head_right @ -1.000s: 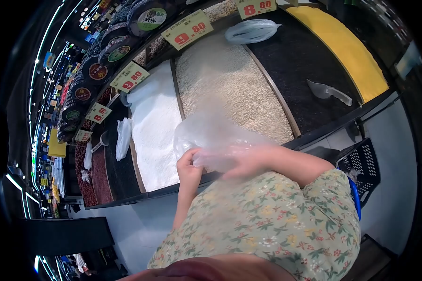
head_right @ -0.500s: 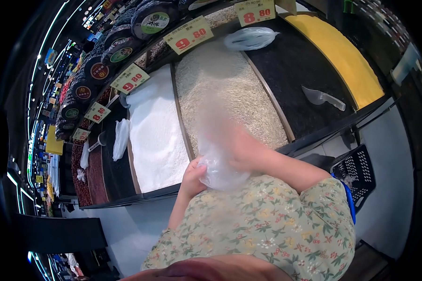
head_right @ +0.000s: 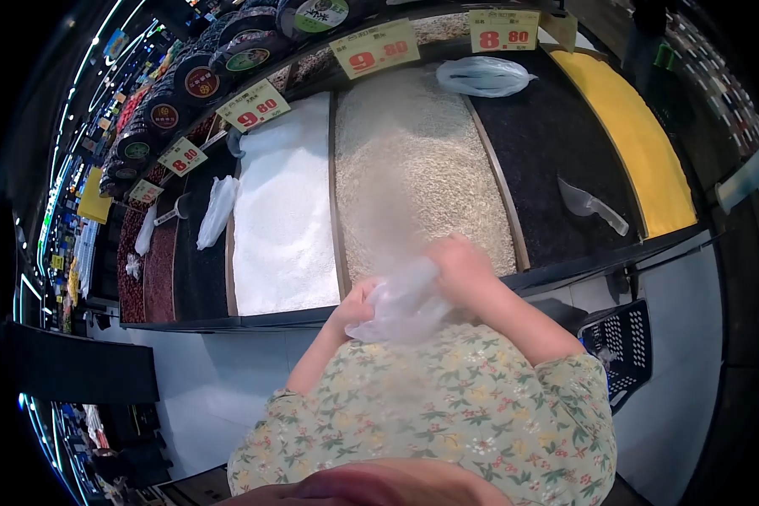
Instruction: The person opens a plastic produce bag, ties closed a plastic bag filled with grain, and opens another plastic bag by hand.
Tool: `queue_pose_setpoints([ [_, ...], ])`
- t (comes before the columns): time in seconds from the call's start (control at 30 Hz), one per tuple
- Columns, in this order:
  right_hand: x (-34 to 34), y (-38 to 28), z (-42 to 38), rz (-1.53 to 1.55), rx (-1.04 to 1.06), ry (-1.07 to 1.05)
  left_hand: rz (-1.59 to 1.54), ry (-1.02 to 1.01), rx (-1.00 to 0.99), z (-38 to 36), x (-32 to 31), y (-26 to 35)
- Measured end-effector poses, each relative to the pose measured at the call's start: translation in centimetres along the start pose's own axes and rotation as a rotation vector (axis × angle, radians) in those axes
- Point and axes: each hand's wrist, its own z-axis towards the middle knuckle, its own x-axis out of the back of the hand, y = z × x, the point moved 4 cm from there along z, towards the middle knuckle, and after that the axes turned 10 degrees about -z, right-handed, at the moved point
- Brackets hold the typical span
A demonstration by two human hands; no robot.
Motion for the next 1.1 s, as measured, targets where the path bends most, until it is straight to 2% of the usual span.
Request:
queue_pose_setpoints([
  [0.07,1.0,1.4,0.1,0.028,0.017,0.289,0.166,0.017,0.037,0.1,-1.0,0.0],
  [0.1,1.0,1.8,0.1,0.026,0.043,0.274,0.158,0.030,0.012,0.2,-1.5,0.3],
  [0.17,0.6,4.3,0.0,0.620,-0.245,0.223,0.387,0.066,0.088,0.5,-2.4,0.8],
  [0.2,0.4,5.1,-0.2,0.861,-0.251,0.205,0.376,0.084,0.068,0.7,-2.9,1.4],
  [0.23,0.2,5.8,-0.4,1.101,-0.262,0.181,0.590,0.130,0.126,1.0,-3.3,1.9],
  [0.27,0.5,6.1,-0.8,1.166,-0.293,0.195,0.802,0.176,0.188,1.2,-3.3,2.0],
  [0.3,0.8,6.1,-1.4,1.160,-0.280,0.171,0.791,0.194,0.170,1.4,-3.1,1.5],
  [0.37,1.2,6.0,-2.3,1.449,-0.333,0.139,0.892,0.190,-0.062,2.1,-2.3,1.3],
  [0.4,1.5,5.4,-2.6,1.475,-0.340,0.139,0.882,0.206,-0.083,2.4,-2.0,1.2],
  [0.47,1.3,5.4,-3.0,1.473,-0.331,0.088,1.122,0.244,-0.205,2.7,-1.7,1.5],
  [0.6,0.4,5.0,-3.4,1.490,-0.314,-0.012,1.145,0.320,-0.262,3.2,2.5,0.6],
  [0.67,0.2,5.2,-3.8,1.493,-0.296,-0.093,1.130,0.361,-0.400,3.3,3.1,1.2],
  [0.7,0.1,5.1,-3.9,1.489,-0.287,-0.111,1.128,0.378,-0.409,3.2,3.1,1.4],
  [0.77,0.1,4.3,-3.8,1.500,-0.184,-0.184,0.630,0.522,-0.236,2.8,3.8,1.7],
  [0.8,-0.1,4.1,-3.7,1.446,-0.185,-0.203,0.628,0.538,-0.247,2.3,3.6,2.2],
  [0.83,-0.6,3.9,-3.5,1.445,-0.174,-0.222,0.392,0.488,-0.229,1.9,3.4,2.4],
  [0.87,-1.1,4.1,-3.2,1.177,-0.205,-0.169,0.159,0.431,-0.212,1.6,3.0,2.5],
  [0.93,-0.8,3.2,-2.3,0.651,-0.237,-0.121,0.041,0.393,-0.206,1.1,2.5,2.6],
  [0.97,-1.3,3.1,-1.8,0.649,-0.227,-0.127,-0.074,0.341,-0.185,1.0,2.3,2.4],
  [1.03,-2.0,3.2,-0.9,0.308,-0.214,0.017,0.020,0.314,-0.154,0.3,2.3,2.4],
  [1.1,-1.9,3.5,-0.6,0.284,-0.268,-0.057,0.114,0.286,-0.120,-0.4,1.9,2.3],
])
